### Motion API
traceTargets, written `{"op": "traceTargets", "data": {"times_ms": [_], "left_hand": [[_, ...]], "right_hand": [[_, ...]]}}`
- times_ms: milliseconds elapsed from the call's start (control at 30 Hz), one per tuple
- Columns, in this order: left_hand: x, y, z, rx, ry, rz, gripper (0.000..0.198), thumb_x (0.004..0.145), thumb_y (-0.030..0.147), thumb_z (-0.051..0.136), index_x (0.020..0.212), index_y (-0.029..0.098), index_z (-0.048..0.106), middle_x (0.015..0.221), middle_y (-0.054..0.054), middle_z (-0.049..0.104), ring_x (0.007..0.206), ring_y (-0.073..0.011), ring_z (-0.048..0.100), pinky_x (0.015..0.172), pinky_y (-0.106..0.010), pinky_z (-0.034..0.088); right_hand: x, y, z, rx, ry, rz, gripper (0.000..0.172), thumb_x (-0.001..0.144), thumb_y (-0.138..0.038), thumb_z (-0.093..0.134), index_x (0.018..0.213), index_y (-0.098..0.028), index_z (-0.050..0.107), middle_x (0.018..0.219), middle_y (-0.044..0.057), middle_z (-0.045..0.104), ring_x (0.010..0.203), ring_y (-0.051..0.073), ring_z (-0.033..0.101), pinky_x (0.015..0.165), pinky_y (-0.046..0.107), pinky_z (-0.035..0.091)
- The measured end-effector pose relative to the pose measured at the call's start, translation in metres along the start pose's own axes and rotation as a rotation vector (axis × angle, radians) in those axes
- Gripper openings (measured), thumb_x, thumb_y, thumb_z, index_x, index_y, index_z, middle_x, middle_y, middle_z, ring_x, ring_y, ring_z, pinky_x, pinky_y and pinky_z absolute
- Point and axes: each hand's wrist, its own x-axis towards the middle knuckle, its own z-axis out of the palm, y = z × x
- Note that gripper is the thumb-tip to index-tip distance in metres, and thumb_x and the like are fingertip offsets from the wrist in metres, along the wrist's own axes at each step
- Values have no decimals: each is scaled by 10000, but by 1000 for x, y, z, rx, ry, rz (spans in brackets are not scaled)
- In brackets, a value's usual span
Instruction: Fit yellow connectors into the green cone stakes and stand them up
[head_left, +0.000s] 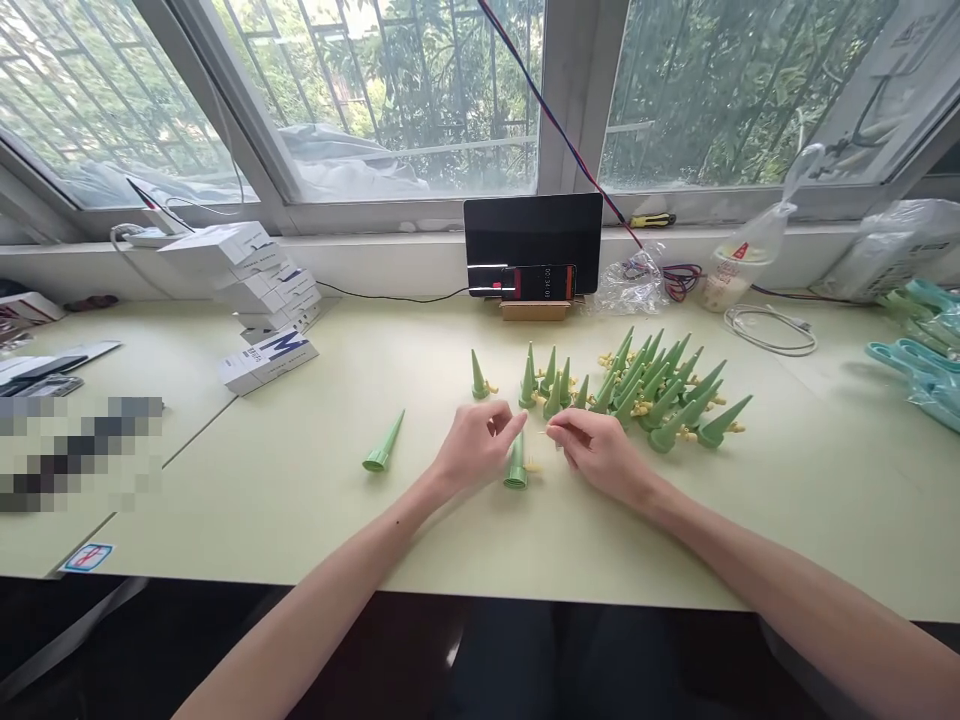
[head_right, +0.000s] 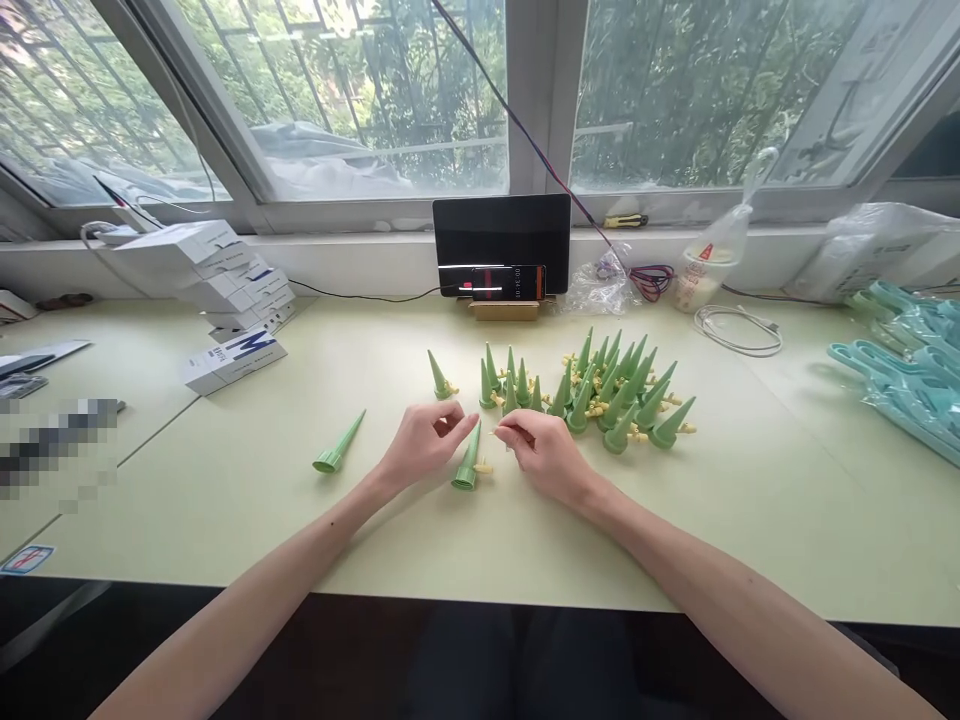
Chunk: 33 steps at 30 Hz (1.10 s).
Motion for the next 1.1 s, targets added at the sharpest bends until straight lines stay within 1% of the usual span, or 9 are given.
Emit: {"op": "traceTargets", "data": {"times_ms": [100, 200, 300, 400, 600, 733, 867, 1000, 1100], "left_hand": [[1, 5, -6, -43, -15, 131, 230, 911, 332, 533, 766, 169, 608, 665, 13, 561, 500, -77, 346, 497, -232, 313], [0, 7, -8, -56, -72, 224, 212, 918, 316, 530, 812, 170, 642, 721, -6, 567, 517, -77, 370, 512, -230, 342], [-2, 7, -6, -73, -127, 261, 204, 921, 320, 529, 858, 176, 660, 768, -23, 567, 533, -80, 389, 514, -232, 351], [-2, 6, -4, -95, -138, 288, 206, 932, 292, 516, 846, 175, 661, 764, -28, 559, 559, -89, 400, 523, -235, 349], [-1, 5, -4, -121, -115, 270, 207, 932, 269, 522, 809, 171, 656, 735, -16, 544, 583, -95, 410, 530, -235, 339], [1, 5, -5, -97, -106, 263, 214, 930, 281, 526, 801, 175, 661, 714, -6, 540, 571, -93, 386, 529, -236, 328], [1, 4, -6, -51, -76, 215, 272, 935, 326, 505, 754, 171, 636, 605, 17, 505, 536, -93, 351, 525, -238, 310], [-1, 3, -9, 34, -179, 178, 249, 891, 374, 557, 759, 177, 635, 501, 56, 430, 468, -80, 312, 503, -235, 283], [-3, 2, -9, 86, -257, 183, 250, 861, 420, 584, 807, 184, 652, 480, 66, 416, 449, -83, 339, 496, -234, 281]], "right_hand": [[0, 0, 1, 22, 8, -14, 228, 967, -318, 510, 828, -179, 627, 619, -14, 552, 489, 111, 492, 519, 251, 425], [-1, 0, 1, 38, 33, -41, 229, 966, -337, 514, 842, -183, 629, 660, -1, 583, 489, 109, 499, 516, 251, 429], [-2, -1, 1, 43, 42, -57, 248, 967, -363, 512, 848, -184, 636, 659, 3, 590, 484, 110, 501, 504, 251, 432], [-2, -2, 1, 41, 35, -63, 253, 966, -376, 513, 861, -184, 642, 669, 8, 602, 488, 110, 509, 505, 250, 441], [-2, -3, 1, 92, 13, -77, 185, 942, -350, 559, 993, -186, 627, 694, 0, 600, 509, 118, 538, 526, 259, 471], [-1, -4, 1, 39, 25, -93, 187, 949, -345, 541, 951, -181, 631, 697, 15, 616, 515, 122, 527, 528, 266, 463], [-1, -5, 0, -6, 71, -90, 207, 948, -360, 536, 897, -179, 625, 711, 26, 617, 528, 126, 519, 522, 267, 455], [0, -4, -2, -29, 99, -75, 219, 953, -359, 526, 866, -182, 621, 685, 16, 593, 529, 126, 507, 521, 263, 443], [0, -4, -2, -42, 102, -72, 223, 959, -361, 517, 872, -184, 623, 681, 16, 593, 529, 126, 503, 529, 264, 448]]}}
